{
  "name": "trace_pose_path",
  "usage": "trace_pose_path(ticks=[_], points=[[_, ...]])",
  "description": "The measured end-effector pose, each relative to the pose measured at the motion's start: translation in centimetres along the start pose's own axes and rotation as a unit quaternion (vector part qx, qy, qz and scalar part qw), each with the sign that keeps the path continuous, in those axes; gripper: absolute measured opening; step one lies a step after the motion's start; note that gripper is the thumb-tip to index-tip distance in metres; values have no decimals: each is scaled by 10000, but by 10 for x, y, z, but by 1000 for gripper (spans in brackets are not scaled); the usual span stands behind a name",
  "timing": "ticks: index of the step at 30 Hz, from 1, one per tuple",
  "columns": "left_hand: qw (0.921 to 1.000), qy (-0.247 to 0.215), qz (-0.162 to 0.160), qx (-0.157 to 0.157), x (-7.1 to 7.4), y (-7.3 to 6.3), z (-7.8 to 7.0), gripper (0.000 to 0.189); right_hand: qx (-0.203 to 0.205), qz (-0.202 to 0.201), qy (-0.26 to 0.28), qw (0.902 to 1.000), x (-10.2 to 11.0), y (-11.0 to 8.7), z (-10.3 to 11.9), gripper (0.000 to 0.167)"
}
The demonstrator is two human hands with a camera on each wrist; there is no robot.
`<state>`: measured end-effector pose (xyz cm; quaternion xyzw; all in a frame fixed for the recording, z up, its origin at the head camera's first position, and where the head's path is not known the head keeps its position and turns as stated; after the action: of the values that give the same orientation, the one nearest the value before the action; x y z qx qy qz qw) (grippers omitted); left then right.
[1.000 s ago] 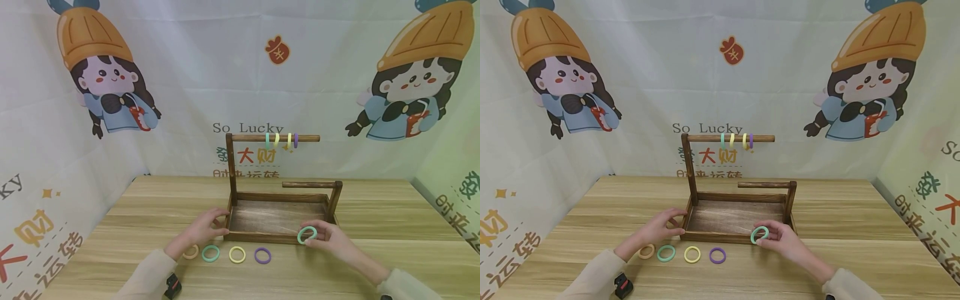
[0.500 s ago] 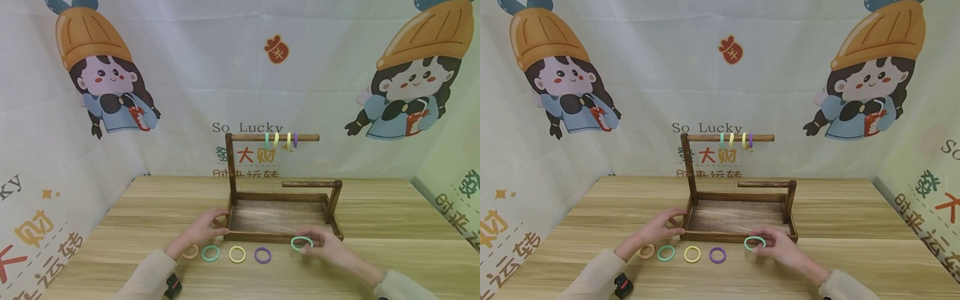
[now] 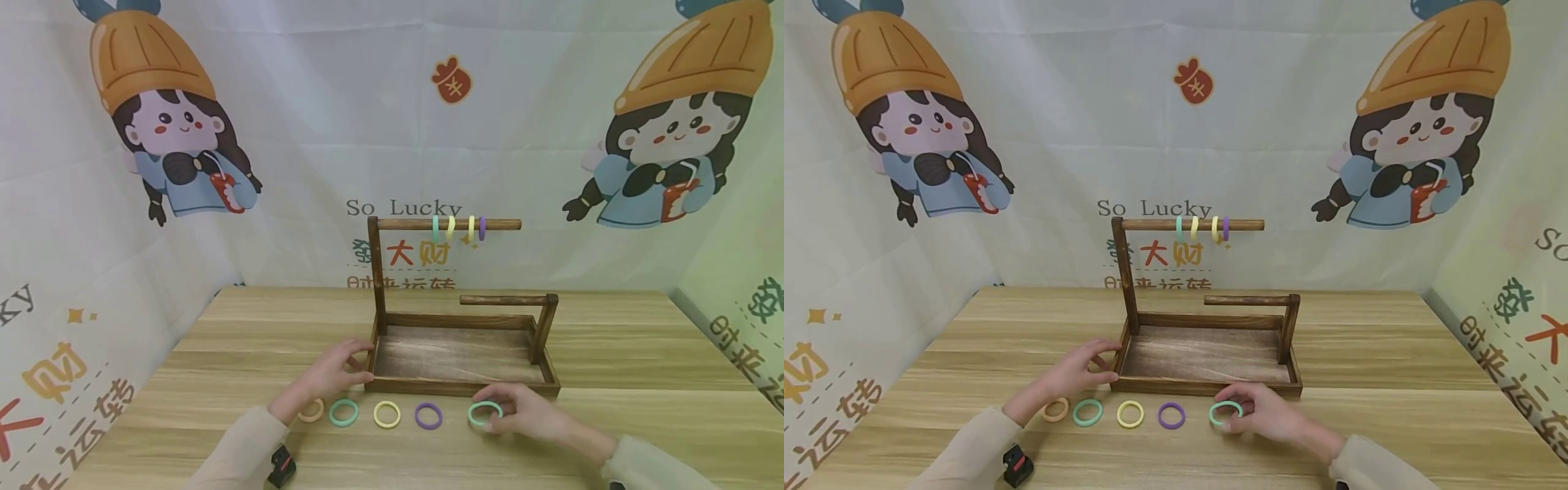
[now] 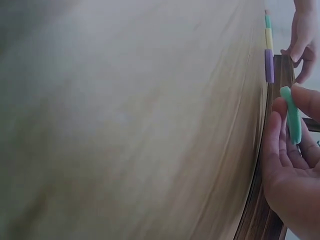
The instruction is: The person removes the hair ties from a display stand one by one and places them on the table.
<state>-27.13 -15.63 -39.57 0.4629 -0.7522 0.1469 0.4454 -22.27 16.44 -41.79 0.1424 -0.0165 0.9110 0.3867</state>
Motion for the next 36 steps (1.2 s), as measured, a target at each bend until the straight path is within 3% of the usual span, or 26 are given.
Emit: trace_pose_path(ticks=[11, 15, 23, 36], points=[[10000, 22, -27, 7, 1, 0, 0, 52, 20, -148, -667, 9977, -4, 7, 0, 35], [10000, -19, -5, -1, 0, 1, 0, 52, -26, -167, -1242, 9921, -7, 10, 0, 35], [10000, 61, 11, -44, 0, 1, 2, 52, -50, -248, -1831, 9828, -11, 9, 5, 36], [10000, 67, 40, 37, 1, 0, -1, 52, 189, -648, -1858, 9803, 2, 4, 21, 30]])
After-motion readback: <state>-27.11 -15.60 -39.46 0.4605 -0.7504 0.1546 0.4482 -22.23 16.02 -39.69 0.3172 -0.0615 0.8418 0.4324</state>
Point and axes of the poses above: each hand's wrist, its own y-axis towards the middle knuckle, its own x-axis out of the back of the hand, z = x × y, the point moved 2 cm from there along y, towards the middle knuckle, and after that the axes turned 1 degree about y, right-handed, at the moved point
